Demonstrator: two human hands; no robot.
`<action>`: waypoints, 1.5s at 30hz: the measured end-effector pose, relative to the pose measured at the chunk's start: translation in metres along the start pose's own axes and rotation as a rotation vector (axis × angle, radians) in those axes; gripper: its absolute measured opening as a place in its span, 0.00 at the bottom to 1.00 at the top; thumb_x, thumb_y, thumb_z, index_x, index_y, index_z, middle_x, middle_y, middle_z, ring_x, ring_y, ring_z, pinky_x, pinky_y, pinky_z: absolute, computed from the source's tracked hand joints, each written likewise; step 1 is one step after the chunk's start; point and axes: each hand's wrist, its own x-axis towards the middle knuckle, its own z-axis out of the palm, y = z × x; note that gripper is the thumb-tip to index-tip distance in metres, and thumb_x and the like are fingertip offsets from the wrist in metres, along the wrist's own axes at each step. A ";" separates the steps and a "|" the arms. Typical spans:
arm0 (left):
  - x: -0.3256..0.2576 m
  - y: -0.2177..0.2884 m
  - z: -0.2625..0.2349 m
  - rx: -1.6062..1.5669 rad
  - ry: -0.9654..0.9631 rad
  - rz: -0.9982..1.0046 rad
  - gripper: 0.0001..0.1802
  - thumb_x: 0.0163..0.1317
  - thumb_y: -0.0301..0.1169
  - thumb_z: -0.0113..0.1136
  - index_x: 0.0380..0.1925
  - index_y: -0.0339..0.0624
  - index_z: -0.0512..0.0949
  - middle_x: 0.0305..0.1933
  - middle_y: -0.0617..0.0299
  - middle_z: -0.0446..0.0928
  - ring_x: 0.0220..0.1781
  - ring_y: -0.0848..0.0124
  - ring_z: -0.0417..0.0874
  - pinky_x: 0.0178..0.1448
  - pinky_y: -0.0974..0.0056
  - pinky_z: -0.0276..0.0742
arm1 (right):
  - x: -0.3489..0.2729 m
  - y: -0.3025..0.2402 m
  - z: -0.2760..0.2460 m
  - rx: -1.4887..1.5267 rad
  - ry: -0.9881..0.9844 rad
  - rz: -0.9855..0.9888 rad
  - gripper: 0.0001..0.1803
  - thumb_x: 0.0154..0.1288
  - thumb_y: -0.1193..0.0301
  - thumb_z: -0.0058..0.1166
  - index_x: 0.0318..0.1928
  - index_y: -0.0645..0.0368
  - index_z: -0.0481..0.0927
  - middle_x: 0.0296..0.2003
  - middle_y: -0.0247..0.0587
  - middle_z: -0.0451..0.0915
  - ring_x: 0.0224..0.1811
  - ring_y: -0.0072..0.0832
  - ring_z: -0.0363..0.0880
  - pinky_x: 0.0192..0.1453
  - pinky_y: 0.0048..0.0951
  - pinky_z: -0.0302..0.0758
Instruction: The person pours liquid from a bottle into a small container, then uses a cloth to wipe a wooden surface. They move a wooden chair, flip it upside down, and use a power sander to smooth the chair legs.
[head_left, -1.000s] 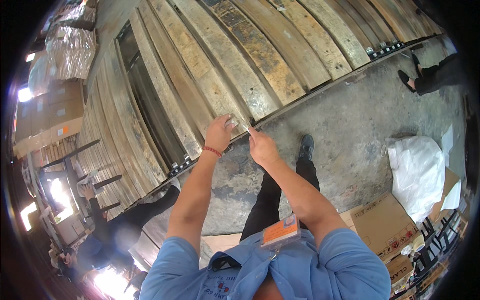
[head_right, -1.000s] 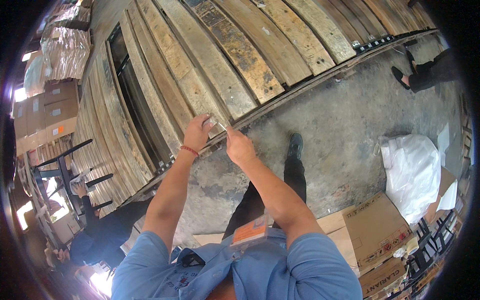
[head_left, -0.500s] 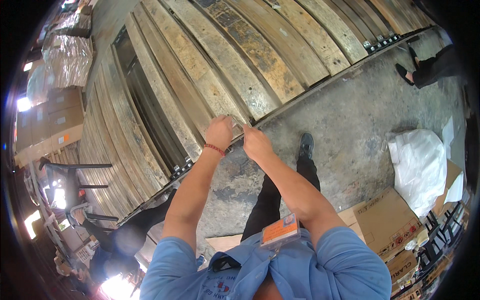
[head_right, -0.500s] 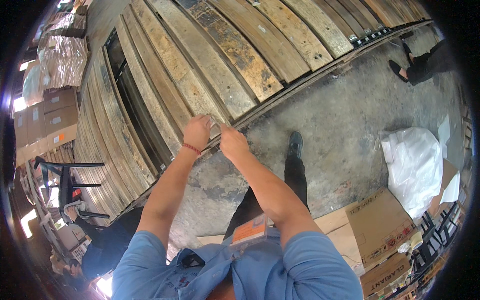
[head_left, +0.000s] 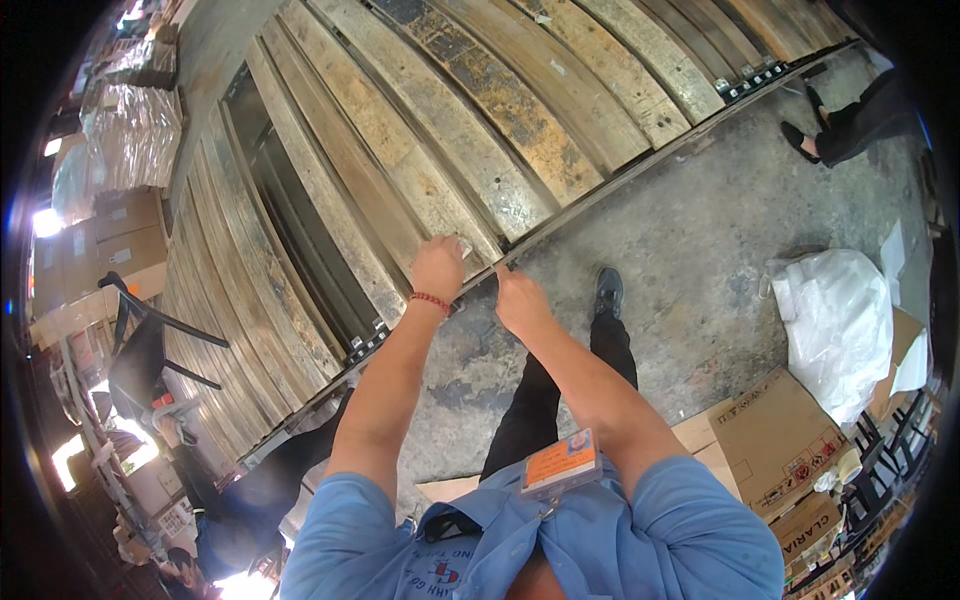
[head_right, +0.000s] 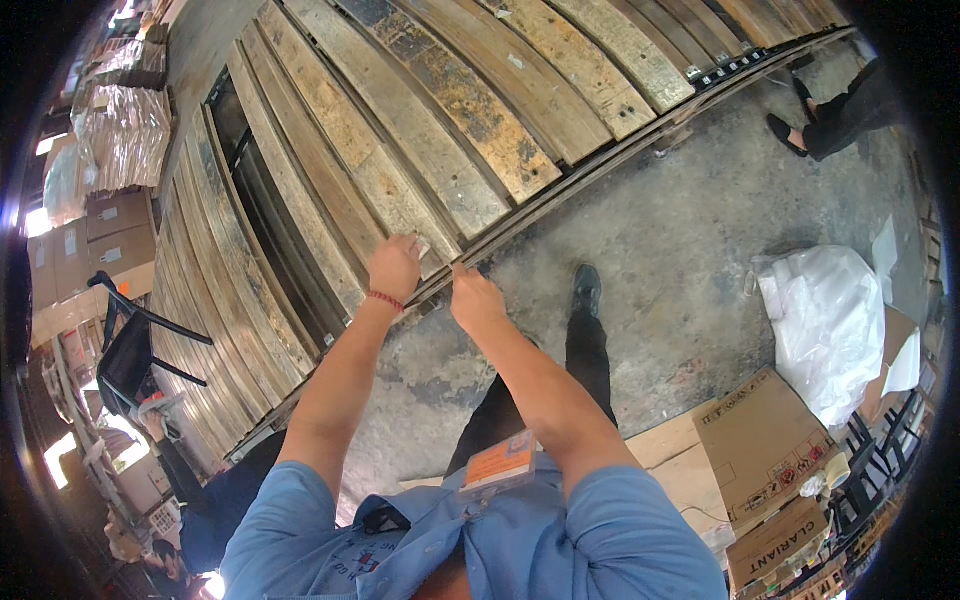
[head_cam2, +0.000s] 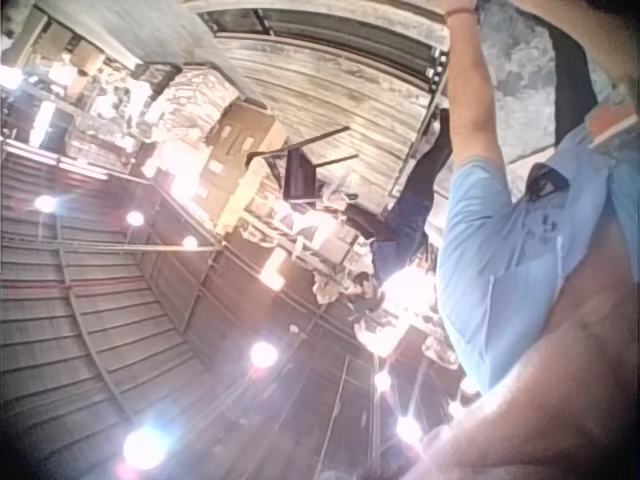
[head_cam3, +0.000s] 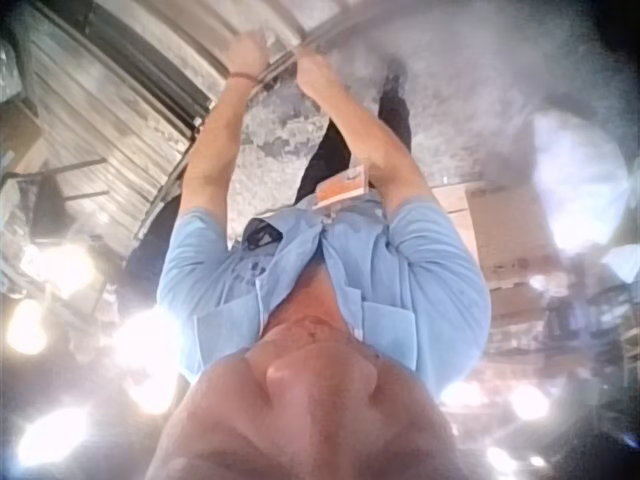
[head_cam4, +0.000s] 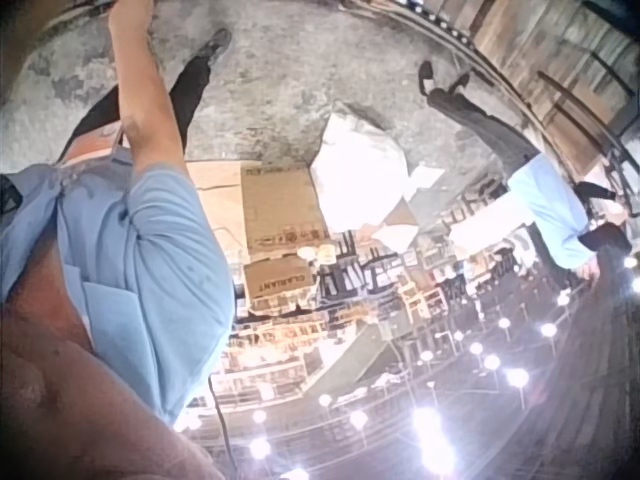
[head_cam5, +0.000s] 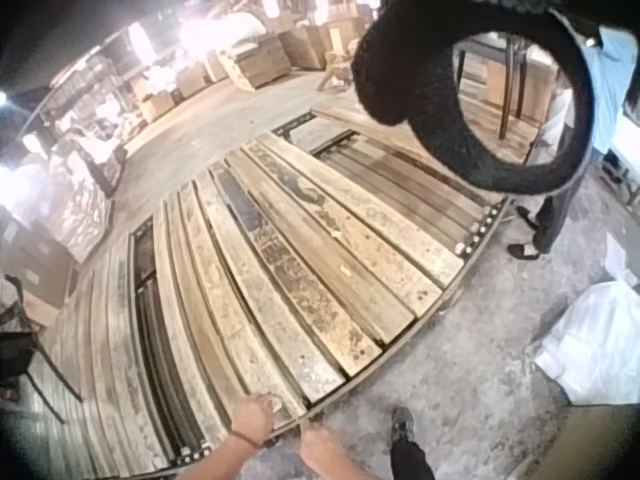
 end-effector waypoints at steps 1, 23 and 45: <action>-0.003 -0.002 0.002 0.000 0.016 -0.003 0.14 0.62 0.31 0.58 0.45 0.36 0.81 0.44 0.48 0.81 0.48 0.47 0.78 0.53 0.50 0.75 | -0.004 0.003 0.001 -0.002 0.011 -0.011 0.15 0.63 0.78 0.48 0.51 0.63 0.74 0.40 0.58 0.81 0.46 0.53 0.82 0.48 0.47 0.81; -0.118 0.096 -0.181 -1.000 -0.531 0.211 0.16 0.71 0.34 0.55 0.52 0.35 0.77 0.38 0.70 0.77 0.39 0.81 0.73 0.43 0.70 0.72 | -0.140 -0.057 -0.189 0.475 0.260 -0.667 0.16 0.59 0.70 0.63 0.49 0.56 0.84 0.39 0.42 0.79 0.41 0.39 0.81 0.45 0.34 0.77; -0.309 0.398 -0.089 -1.268 -1.306 0.250 0.11 0.69 0.34 0.57 0.45 0.38 0.74 0.39 0.58 0.80 0.35 0.70 0.81 0.41 0.64 0.79 | -0.611 0.114 -0.166 1.668 1.108 0.157 0.16 0.76 0.64 0.46 0.55 0.62 0.75 0.25 0.31 0.74 0.19 0.18 0.66 0.21 0.22 0.64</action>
